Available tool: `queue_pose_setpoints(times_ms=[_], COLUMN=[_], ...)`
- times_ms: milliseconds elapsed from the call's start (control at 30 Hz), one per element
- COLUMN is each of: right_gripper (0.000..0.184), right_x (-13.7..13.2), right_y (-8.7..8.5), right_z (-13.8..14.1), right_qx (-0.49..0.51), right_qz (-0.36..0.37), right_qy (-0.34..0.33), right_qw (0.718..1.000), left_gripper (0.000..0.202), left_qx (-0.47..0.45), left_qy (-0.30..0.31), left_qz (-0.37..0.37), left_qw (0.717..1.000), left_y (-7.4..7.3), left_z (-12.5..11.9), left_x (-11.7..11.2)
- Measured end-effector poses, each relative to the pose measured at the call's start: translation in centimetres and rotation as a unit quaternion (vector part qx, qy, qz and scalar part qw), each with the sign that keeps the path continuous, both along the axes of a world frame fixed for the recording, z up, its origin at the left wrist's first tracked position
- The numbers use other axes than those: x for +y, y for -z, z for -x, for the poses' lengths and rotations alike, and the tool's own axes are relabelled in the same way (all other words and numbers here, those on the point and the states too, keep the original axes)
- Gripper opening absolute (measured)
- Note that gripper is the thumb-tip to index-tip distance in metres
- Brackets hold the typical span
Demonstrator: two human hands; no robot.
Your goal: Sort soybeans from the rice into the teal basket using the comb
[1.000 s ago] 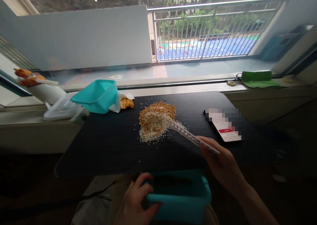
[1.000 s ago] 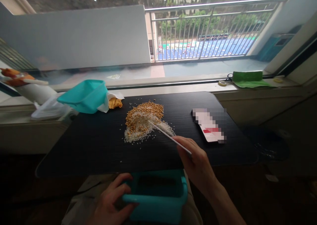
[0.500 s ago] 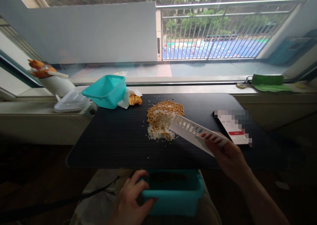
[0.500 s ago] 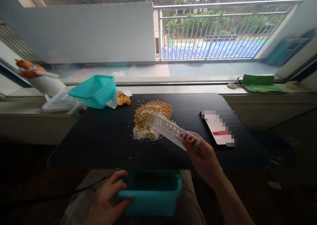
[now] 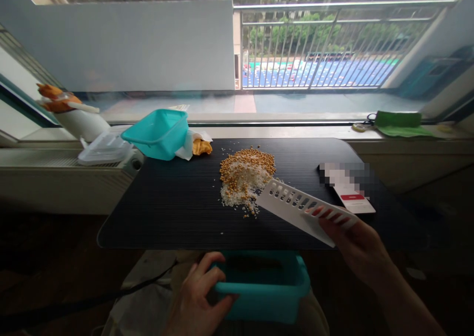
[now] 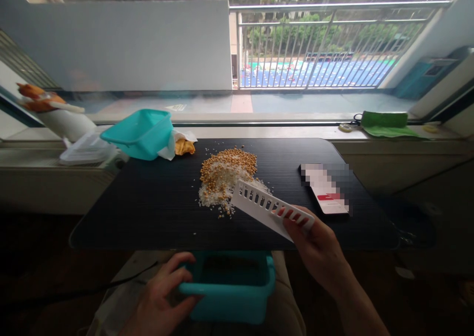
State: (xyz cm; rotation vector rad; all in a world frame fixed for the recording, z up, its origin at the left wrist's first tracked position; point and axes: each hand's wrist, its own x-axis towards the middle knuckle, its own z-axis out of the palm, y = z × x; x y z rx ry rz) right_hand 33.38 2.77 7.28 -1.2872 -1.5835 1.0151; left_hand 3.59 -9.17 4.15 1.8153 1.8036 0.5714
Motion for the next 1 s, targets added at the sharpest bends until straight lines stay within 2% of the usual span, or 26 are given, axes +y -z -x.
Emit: queue_pose_setpoints(times_ms=[267,533,700,833,900,1000], right_gripper=[0.031,0.028,0.024,0.024,0.025,0.026], right_x=[-0.2,-1.0,-1.2,-1.8,-2.0,-1.5], right_y=[0.5,-0.6,-0.7,-1.2,-1.4,-1.3], right_z=[0.2,0.6,1.0,0.5,0.3,0.2], right_qx=[0.030,0.026,0.007,-0.002,0.007,0.040], right_qz=[0.043,0.053,0.057,0.089,0.090,0.061], right_qy=[-0.013,-0.040,-0.094,-0.146,-0.125,-0.050], right_qw=[0.999,0.997,0.994,0.985,0.988,0.996], left_gripper=[0.010,0.010,0.011,0.012,0.011,0.011], left_qx=[0.004,-0.006,0.002,0.005,0.008,0.012], left_qy=[-0.002,-0.005,-0.002,-0.001,-0.001,0.000], left_qz=[-0.010,-0.033,-0.030,-0.035,-0.039,-0.040], left_qw=[1.000,0.999,1.000,0.999,0.999,0.999], left_y=[-0.4,-0.2,-0.2,-0.2,-0.1,0.0], left_z=[-0.2,0.1,0.3,0.6,0.7,0.8], left_x=[0.0,-0.2,-0.4,-0.5,-0.6,-0.6])
